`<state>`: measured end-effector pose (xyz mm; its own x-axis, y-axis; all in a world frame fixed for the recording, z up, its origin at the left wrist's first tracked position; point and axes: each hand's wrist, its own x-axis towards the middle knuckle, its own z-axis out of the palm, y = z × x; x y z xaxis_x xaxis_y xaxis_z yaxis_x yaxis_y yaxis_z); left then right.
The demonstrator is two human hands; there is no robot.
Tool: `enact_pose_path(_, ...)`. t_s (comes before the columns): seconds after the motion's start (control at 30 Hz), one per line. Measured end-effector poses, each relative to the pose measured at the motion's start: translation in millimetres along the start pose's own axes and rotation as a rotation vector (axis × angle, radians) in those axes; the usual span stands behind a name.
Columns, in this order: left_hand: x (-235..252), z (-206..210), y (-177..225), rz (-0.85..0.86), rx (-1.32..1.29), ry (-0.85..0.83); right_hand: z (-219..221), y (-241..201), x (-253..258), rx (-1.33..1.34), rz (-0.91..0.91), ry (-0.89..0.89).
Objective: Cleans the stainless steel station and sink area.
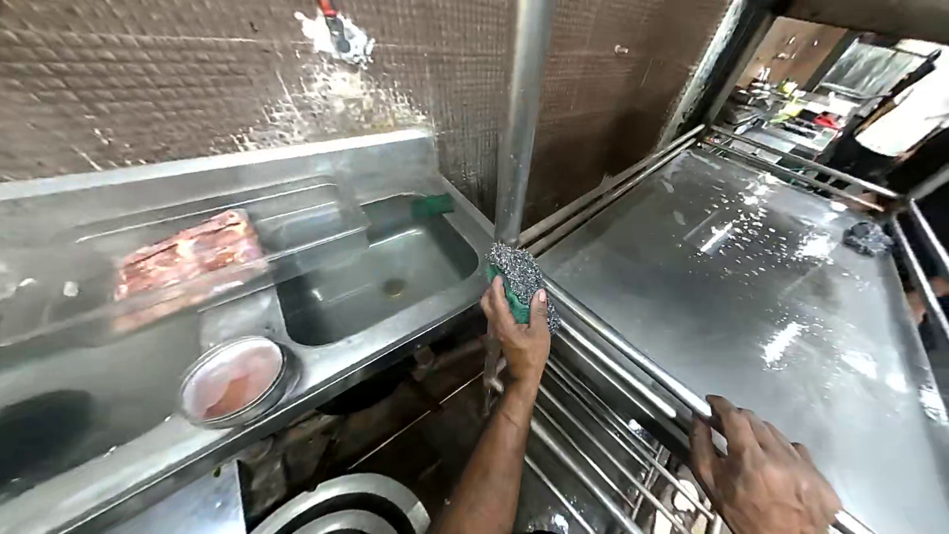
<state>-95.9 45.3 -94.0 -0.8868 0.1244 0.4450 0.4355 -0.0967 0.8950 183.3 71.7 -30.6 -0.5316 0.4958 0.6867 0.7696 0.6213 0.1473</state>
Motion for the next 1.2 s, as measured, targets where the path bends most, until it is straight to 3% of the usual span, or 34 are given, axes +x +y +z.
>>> enact_pose_path(0.27,15.1,-5.6,-10.5,0.157,0.18,0.023,4.1,-5.0,0.5,-0.056,0.036,-0.013)
enact_pose_path(0.57,16.1,-19.9,-1.6,0.089,0.15,-0.146,1.1,-8.7,7.1,-0.034,0.027,-0.052)
enact_pose_path(0.77,-46.0,-21.8,32.3,0.023,0.156,-0.35,-5.3,-2.7,9.2,0.026,-0.037,-0.162)
enact_pose_path(0.87,-66.1,-19.6,33.3,0.016,0.167,-0.334,-5.8,-1.3,6.5,0.046,-0.073,-0.178)
enact_pose_path(1.07,18.1,-22.9,16.9,-0.149,0.392,-0.16,-4.0,1.6,2.5,0.037,-0.144,-0.122)
enact_pose_path(1.2,28.7,-18.0,5.9,-0.085,0.452,-0.105,-2.2,1.0,4.0,0.0,-0.141,-0.071)
